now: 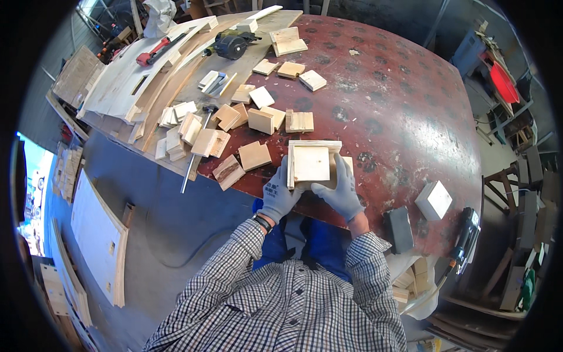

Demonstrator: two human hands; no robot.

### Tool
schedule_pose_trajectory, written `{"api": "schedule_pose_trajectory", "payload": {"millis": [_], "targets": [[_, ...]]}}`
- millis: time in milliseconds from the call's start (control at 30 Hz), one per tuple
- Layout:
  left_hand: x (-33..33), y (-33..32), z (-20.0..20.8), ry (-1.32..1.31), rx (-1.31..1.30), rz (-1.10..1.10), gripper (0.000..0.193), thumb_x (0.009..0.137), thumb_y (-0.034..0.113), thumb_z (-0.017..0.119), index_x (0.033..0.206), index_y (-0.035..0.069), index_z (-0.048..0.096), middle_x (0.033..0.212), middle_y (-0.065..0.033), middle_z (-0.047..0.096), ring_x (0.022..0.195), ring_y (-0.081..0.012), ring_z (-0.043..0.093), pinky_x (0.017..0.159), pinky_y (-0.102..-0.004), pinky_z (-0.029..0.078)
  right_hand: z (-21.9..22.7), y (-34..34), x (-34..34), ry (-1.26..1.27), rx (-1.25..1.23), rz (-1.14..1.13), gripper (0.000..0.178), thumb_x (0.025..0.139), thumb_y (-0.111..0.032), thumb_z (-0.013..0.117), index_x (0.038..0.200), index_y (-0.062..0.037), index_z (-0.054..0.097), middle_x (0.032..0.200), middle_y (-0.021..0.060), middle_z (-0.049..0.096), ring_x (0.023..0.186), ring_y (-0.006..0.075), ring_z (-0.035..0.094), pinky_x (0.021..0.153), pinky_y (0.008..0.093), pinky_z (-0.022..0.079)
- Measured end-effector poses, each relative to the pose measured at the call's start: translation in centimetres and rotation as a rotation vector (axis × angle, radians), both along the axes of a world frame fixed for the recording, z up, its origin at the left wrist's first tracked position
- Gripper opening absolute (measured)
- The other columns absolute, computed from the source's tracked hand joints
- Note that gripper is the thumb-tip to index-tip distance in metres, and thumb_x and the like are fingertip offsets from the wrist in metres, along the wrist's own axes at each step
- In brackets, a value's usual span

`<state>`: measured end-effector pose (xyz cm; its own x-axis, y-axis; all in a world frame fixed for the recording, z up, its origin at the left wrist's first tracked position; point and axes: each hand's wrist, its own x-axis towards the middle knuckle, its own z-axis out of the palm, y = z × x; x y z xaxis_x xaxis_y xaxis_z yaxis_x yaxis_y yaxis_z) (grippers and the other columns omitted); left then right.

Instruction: The person assembles small wooden boxes by hand on a workbench. They pick up pre-cut wooden pieces, fit them together into box shapes, and place the completed boxes into a nearby bag. The process is repeated multiple times throughout the clip.

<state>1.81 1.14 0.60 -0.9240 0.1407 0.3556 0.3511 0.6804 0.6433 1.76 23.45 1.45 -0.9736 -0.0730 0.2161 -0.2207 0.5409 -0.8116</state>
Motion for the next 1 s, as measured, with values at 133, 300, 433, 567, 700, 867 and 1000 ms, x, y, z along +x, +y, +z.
{"api": "schedule_pose_trajectory", "payload": {"millis": [133,300,433,567,700,867,1000], "targets": [[-0.2,-0.6,-0.5,-0.022,0.01,-0.003,0.1,0.092,0.046,0.075,0.164,-0.001,0.025,0.148,-0.0242,0.055,0.122,-0.0406,0.066,0.094,-0.0484,0.059,1.7,-1.7,-0.7,-0.088,-0.059,0.061,0.109,0.085,-0.044,0.086,0.162,0.0074,0.028,0.158,0.0303,0.043,0.148,0.0436,0.043,0.122,0.049,0.036],[0.0,-0.4,-0.6,0.009,-0.003,0.019,0.095,0.092,0.043,0.077,0.163,0.002,0.028,0.149,-0.0271,0.057,0.116,-0.0436,0.069,0.091,-0.0479,0.06,1.9,-2.6,-0.3,-0.077,0.014,-0.013,0.109,0.087,-0.048,0.084,0.162,0.0066,0.028,0.158,0.0309,0.043,0.147,0.0458,0.043,0.123,0.0503,0.035],[-0.1,-0.3,-0.8,-0.019,-0.003,0.003,0.098,0.093,0.046,0.077,0.164,0.001,0.027,0.147,-0.028,0.058,0.114,-0.0446,0.07,0.09,-0.0487,0.06,1.8,-2.4,-0.2,-0.054,0.033,-0.018,0.108,0.087,-0.048,0.084,0.162,0.0063,0.028,0.156,0.0307,0.044,0.146,0.0457,0.045,0.122,0.0502,0.036],[-0.2,-0.3,-0.7,0.077,-0.015,0.008,0.098,0.093,0.046,0.076,0.164,0.001,0.026,0.146,-0.0282,0.058,0.113,-0.0445,0.071,0.09,-0.0481,0.061,1.5,-2.6,-0.4,-0.058,-0.002,-0.016,0.109,0.086,-0.048,0.085,0.162,0.0059,0.028,0.156,0.0301,0.045,0.145,0.0455,0.046,0.122,0.0501,0.037],[-0.2,-0.6,-1.0,0.025,-0.017,0.021,0.097,0.093,0.045,0.076,0.164,0.001,0.027,0.147,-0.0276,0.058,0.114,-0.044,0.071,0.09,-0.0473,0.061,1.3,-2.6,-0.5,-0.004,-0.026,0.008,0.111,0.084,-0.049,0.086,0.162,0.0043,0.029,0.155,0.0296,0.046,0.145,0.0452,0.046,0.122,0.0505,0.037],[-0.3,-0.4,-1.0,0.025,-0.011,0.013,0.095,0.094,0.044,0.075,0.163,0.001,0.028,0.148,-0.0259,0.057,0.116,-0.0423,0.069,0.091,-0.0473,0.06,0.6,-2.7,-0.6,0.039,-0.084,0.009,0.111,0.083,-0.052,0.086,0.163,0.0021,0.031,0.155,0.0274,0.048,0.145,0.0451,0.046,0.121,0.0515,0.038],[-0.4,-0.3,-0.8,0.086,-0.018,0.005,0.093,0.095,0.046,0.074,0.163,0.002,0.029,0.147,-0.0256,0.057,0.114,-0.0427,0.07,0.089,-0.0482,0.061,0.8,-2.7,-0.6,0.067,0.011,-0.021,0.112,0.083,-0.057,0.084,0.164,-0.0001,0.031,0.153,0.0275,0.051,0.143,0.0459,0.048,0.12,0.0527,0.04]]}}
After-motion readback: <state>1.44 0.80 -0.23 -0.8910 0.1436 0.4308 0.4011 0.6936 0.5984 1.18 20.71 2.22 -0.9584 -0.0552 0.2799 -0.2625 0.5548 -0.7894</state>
